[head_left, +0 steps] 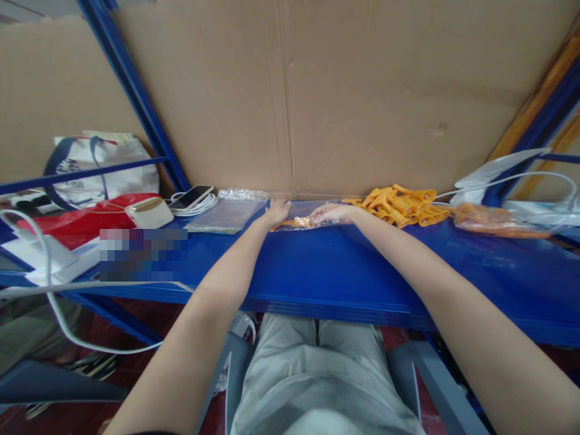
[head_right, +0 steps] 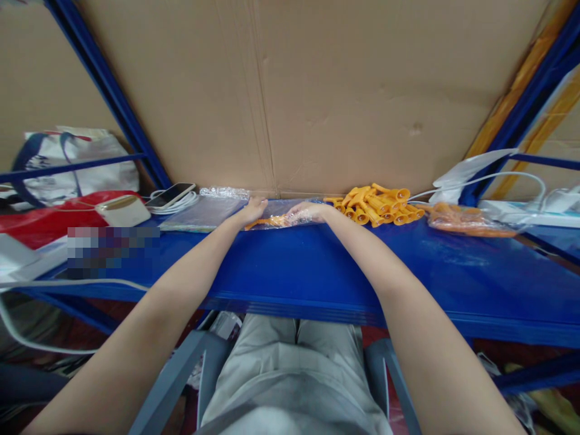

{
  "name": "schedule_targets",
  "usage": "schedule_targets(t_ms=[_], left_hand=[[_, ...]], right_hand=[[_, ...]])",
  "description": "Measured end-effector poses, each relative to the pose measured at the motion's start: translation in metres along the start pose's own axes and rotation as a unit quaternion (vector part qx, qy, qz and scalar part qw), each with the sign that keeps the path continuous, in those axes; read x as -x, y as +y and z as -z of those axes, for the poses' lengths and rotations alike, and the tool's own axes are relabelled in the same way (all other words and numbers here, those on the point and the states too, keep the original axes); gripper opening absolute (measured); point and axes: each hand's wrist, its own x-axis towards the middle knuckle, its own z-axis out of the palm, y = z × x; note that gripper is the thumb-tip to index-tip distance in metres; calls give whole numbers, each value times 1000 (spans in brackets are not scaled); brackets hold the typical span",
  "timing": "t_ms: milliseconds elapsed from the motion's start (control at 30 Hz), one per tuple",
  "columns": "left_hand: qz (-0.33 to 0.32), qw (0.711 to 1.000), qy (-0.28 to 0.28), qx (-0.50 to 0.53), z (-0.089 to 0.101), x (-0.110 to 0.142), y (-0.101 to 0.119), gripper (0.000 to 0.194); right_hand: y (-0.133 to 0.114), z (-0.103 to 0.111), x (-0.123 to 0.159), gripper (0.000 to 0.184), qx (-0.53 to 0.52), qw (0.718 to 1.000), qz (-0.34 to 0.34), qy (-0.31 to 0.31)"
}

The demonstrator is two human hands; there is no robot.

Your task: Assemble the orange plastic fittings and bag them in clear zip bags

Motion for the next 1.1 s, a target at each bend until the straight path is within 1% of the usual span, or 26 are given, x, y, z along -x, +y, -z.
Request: schedule_targets(t_ms=[33,100,133,200,300,400,500,567,667,767,867,900,933,967,1000,1033,1067,1100], left_hand=[[6,999,-15,-38,-2,3,4,53],[-4,995,-44,-93,-6,9,11,58],[-8,992,-53,-112,-6,11,14,59],[-17,989,-60,-135,-7,14,17,61],[-24,987,-58,-151,-6,15,17,61],[-32,985,-44,-161,-6,15,19,60],[-29,986,-28,-160,-8,16,23,60],[-20,986,-41,-159,-11,17,26,60],[-21,983,-75,-168,-15,18,28,61],[-30,981,-83,-175,-17,17,26,60],[-29,980,-85,-179,-16,15,23,60],[-29,980,-84,-179,-16,14,22,60],[-30,980,-81,-178,-16,12,20,59],[-30,981,-78,-177,-16,11,19,59],[-30,981,-76,-176,-15,10,17,59],[-29,981,-73,-175,-15,8,15,60],[-26,982,-71,-175,-14,6,13,60],[-24,982,-70,-175,-14,4,10,60]], right_hand=[[1,0,-1,9,-5,1000,1,1],[3,1,-2,5,-12,1000,6,-3],[4,2,-3,2,-13,1000,11,-9],[6,3,-4,6,-9,1000,17,-18],[7,3,-6,5,-7,1000,7,-8],[6,3,-5,7,-13,1000,-10,9],[6,2,-3,9,-16,1000,-12,4],[5,2,-2,10,-16,1000,-7,-6],[3,4,2,18,-2,1000,-2,-5],[-2,12,6,19,25,999,-2,37],[-8,27,11,13,75,990,0,120],[-9,33,14,12,110,982,-3,155],[-10,40,16,10,159,968,-10,194],[-10,47,19,10,219,946,-24,237],[-9,53,22,10,282,917,-37,278],[-7,58,24,10,341,883,-54,319],[-4,62,27,12,387,852,-70,346],[-1,65,29,16,417,831,-89,356]])
